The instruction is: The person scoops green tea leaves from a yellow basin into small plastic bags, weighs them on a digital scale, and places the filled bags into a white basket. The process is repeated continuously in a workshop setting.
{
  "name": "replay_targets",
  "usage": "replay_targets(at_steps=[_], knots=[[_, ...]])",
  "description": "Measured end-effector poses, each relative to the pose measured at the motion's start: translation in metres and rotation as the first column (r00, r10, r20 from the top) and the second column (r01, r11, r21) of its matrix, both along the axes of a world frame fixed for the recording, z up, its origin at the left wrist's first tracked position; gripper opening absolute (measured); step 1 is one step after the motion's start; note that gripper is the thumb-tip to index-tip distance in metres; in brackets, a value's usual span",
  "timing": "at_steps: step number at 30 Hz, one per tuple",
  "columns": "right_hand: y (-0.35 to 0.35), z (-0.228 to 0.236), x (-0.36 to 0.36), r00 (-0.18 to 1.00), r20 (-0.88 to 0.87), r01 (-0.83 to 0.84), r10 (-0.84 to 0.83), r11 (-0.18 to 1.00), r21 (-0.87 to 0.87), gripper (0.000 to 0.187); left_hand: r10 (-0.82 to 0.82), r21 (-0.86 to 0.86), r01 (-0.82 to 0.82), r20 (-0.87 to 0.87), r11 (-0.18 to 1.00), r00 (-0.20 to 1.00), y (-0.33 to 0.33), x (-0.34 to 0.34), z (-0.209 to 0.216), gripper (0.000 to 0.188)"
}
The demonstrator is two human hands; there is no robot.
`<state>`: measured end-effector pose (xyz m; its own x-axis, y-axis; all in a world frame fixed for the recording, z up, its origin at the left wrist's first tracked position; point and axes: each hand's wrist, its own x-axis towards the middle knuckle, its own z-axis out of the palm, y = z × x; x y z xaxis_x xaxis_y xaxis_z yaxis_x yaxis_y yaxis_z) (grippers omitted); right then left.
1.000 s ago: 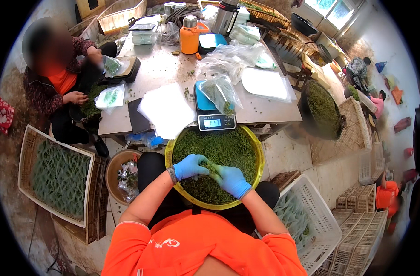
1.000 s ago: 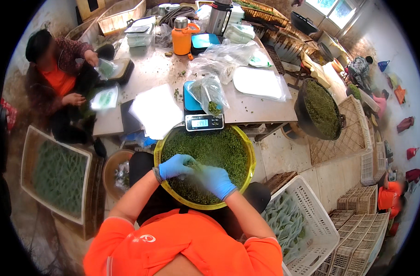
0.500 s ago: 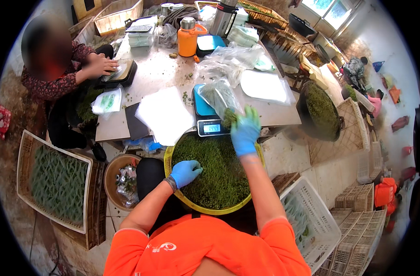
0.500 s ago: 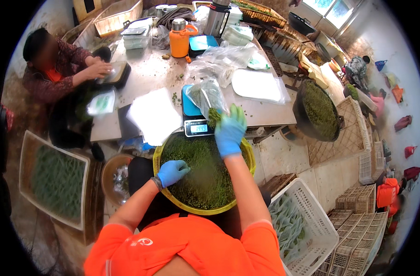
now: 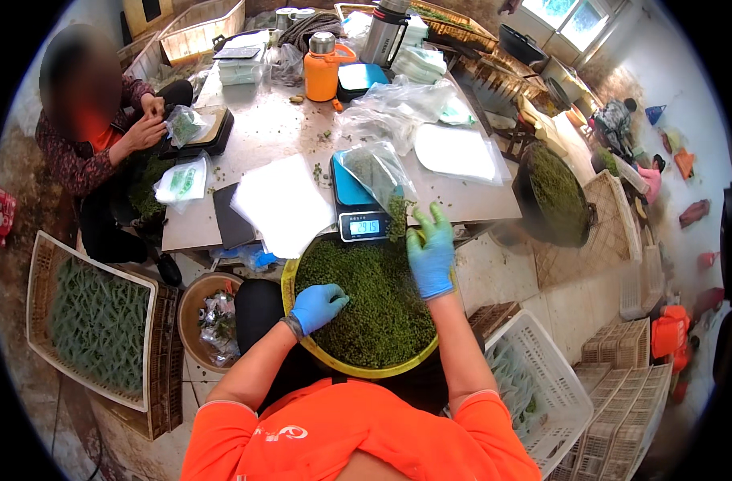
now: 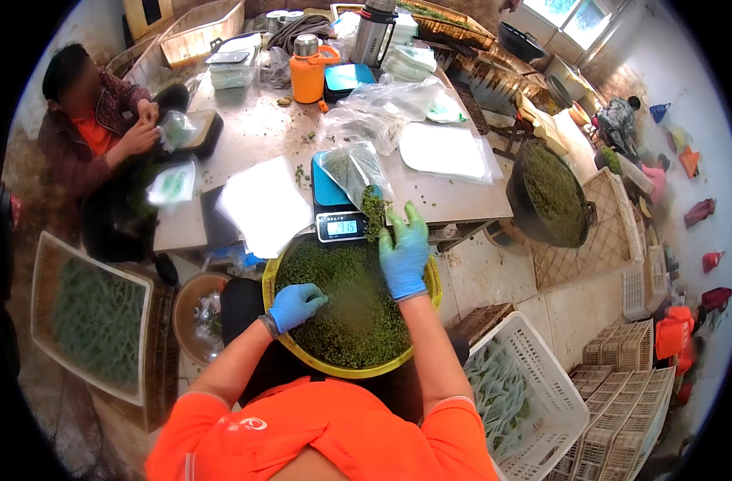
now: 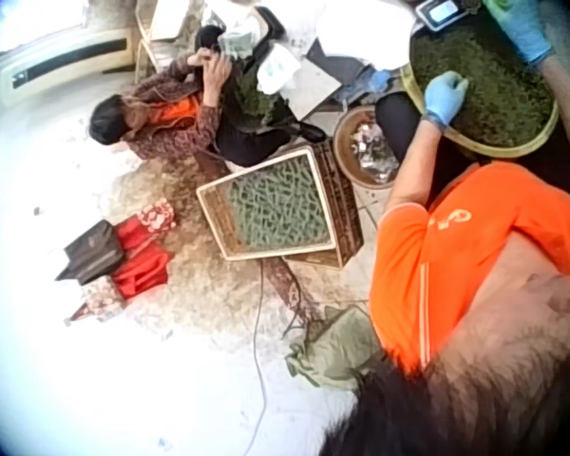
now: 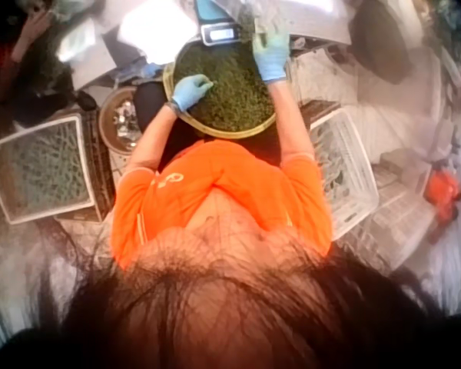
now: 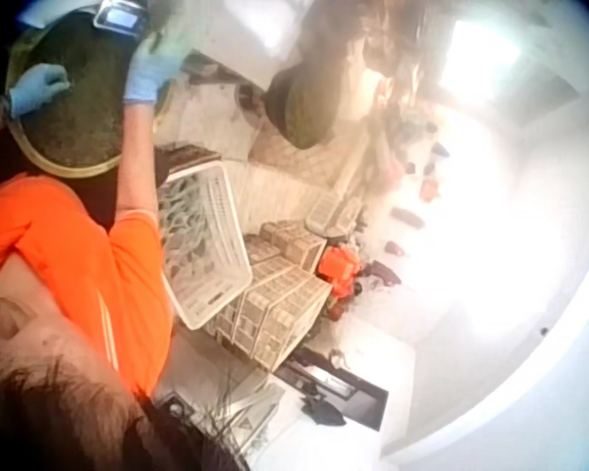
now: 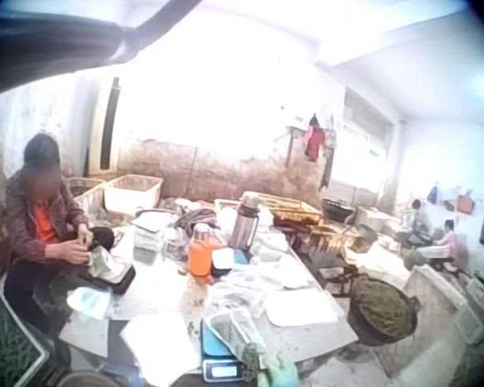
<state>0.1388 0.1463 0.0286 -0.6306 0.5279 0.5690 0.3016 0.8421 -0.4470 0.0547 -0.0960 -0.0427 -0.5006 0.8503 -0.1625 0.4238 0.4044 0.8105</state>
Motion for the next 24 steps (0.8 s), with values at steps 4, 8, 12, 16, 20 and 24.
replay_targets(at_steps=[4,8,12,16,20,24], knots=[[-0.003,-0.004,-0.028,0.965,0.251,0.02,-0.076,0.975,0.219,0.052,-0.004,0.005,0.004,0.025,1.0,1.0,0.003,-0.003,0.0,0.023],[0.019,0.018,-0.067,0.887,0.462,-0.045,-0.023,0.99,0.136,0.056,0.012,-0.122,0.009,0.167,0.992,0.986,0.007,-0.003,0.015,0.026],[0.014,0.029,-0.043,0.965,0.234,-0.11,0.117,0.993,-0.046,0.055,0.011,-0.04,-0.006,0.118,0.999,0.993,0.0,-0.003,0.008,0.024],[-0.004,-0.033,0.015,0.998,-0.055,0.028,-0.039,0.982,-0.186,0.046,0.004,-0.006,-0.003,0.08,1.0,0.997,0.0,0.001,0.004,0.025],[-0.023,-0.041,0.014,0.983,0.092,0.181,-0.156,0.863,-0.472,0.058,0.003,-0.029,-0.001,0.062,1.0,0.998,0.0,-0.001,0.007,0.025],[-0.021,-0.042,-0.004,0.975,0.051,0.224,-0.218,0.95,-0.218,0.066,-0.004,0.006,0.004,0.014,1.0,1.0,0.001,0.0,0.003,0.026]])
